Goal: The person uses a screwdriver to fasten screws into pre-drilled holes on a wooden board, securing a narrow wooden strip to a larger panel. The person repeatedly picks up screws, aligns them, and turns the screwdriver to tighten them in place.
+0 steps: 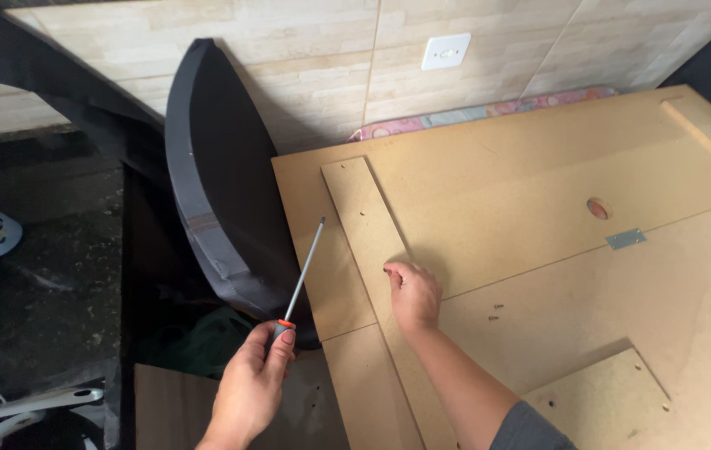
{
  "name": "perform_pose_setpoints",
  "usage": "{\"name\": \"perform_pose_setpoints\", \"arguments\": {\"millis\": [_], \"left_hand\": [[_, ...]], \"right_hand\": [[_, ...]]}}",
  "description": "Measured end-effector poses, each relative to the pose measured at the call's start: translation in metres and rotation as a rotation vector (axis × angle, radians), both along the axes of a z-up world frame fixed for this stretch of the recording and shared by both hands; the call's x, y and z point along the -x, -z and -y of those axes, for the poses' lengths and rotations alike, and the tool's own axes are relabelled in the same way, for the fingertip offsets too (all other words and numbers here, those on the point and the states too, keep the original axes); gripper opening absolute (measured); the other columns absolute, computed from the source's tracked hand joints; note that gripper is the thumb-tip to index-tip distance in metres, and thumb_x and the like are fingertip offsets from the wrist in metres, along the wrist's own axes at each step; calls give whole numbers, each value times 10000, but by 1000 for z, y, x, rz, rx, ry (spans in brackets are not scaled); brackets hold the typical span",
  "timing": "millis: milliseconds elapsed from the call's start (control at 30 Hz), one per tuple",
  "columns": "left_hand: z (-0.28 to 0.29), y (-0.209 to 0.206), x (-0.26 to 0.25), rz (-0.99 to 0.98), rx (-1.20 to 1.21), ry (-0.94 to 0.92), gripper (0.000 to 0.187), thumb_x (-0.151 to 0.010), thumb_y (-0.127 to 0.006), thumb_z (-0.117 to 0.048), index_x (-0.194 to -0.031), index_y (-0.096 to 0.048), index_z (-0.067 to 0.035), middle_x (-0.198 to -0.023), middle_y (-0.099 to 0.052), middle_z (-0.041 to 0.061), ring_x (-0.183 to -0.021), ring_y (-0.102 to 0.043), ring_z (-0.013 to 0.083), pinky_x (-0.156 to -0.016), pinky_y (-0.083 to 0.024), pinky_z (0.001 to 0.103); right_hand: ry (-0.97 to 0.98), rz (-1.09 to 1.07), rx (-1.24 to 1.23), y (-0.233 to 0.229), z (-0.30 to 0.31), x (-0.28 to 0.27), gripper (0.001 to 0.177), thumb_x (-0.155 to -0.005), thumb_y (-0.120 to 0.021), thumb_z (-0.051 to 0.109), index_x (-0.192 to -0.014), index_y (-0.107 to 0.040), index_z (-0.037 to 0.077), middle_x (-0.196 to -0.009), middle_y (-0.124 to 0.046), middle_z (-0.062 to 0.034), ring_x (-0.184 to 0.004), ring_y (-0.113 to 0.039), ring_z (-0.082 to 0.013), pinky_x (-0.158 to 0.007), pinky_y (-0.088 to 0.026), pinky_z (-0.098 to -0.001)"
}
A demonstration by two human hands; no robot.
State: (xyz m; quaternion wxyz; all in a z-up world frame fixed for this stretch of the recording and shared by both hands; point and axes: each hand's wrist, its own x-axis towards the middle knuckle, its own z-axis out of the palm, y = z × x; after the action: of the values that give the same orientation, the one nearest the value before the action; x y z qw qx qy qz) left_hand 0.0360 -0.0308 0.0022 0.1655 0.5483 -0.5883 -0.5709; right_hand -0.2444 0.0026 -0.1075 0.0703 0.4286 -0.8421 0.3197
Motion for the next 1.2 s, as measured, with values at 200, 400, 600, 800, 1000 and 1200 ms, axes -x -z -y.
{"name": "perform_pose_setpoints", "arguments": {"millis": [200, 400, 600, 800, 1000, 1200], "left_hand": [[3, 0, -6, -18, -12, -2, 404, -962, -601, -417, -1217, -680, -114, -772, -661, 10, -686, -585, 102, -664, -519, 274], [16, 1, -17, -115, 48, -23, 365, -975, -624, -362, -1204, -699, -88, -732, -620, 26, -656, -552, 112, -624, -489, 275], [31, 16, -23, 1, 56, -2, 344, -976, -644, -349, -1207, -719, -106, -747, -625, 15, -675, -555, 99, -639, -498, 255], [53, 28, -24, -171, -136, 120, 328, -973, -624, -304, -1215, -674, -88, -759, -588, 21, -661, -519, 112, -626, -468, 262], [70, 28, -11, -341, -287, 340, 359, -967, -596, -280, -1251, -700, -87, -820, -622, 7, -739, -554, 98, -688, -501, 244], [57, -15, 49, -457, -280, 362, 355, -1003, -543, -286, -1279, -676, -108, -841, -614, -12, -723, -539, 86, -670, -498, 240]], "right_hand": [[30, -41, -137, 2, 2, 5, 112, -934, -662, 243, -1006, -744, 218, -866, -750, -116, -855, -692, -342, -790, -544, -486], [-30, 45, -259, -3, 5, 9, 153, -960, -617, 241, -1095, -688, 233, -837, -736, -141, -798, -708, -381, -738, -559, -522], [-211, -19, -125, 6, 5, 20, 154, -898, -625, 148, -1040, -661, 193, -873, -742, -118, -817, -711, -370, -716, -561, -508], [-227, 45, -120, -5, 1, 23, 140, -888, -624, 101, -1014, -662, 150, -916, -741, -113, -793, -705, -369, -691, -564, -493], [-217, 79, -134, -10, -2, 23, 124, -920, -621, 126, -1030, -673, 151, -931, -734, -124, -791, -698, -371, -671, -561, -482], [-288, 93, -175, -30, 0, 15, 164, -895, -622, 117, -1051, -674, 115, -957, -741, -125, -862, -695, -371, -722, -546, -478]]}}
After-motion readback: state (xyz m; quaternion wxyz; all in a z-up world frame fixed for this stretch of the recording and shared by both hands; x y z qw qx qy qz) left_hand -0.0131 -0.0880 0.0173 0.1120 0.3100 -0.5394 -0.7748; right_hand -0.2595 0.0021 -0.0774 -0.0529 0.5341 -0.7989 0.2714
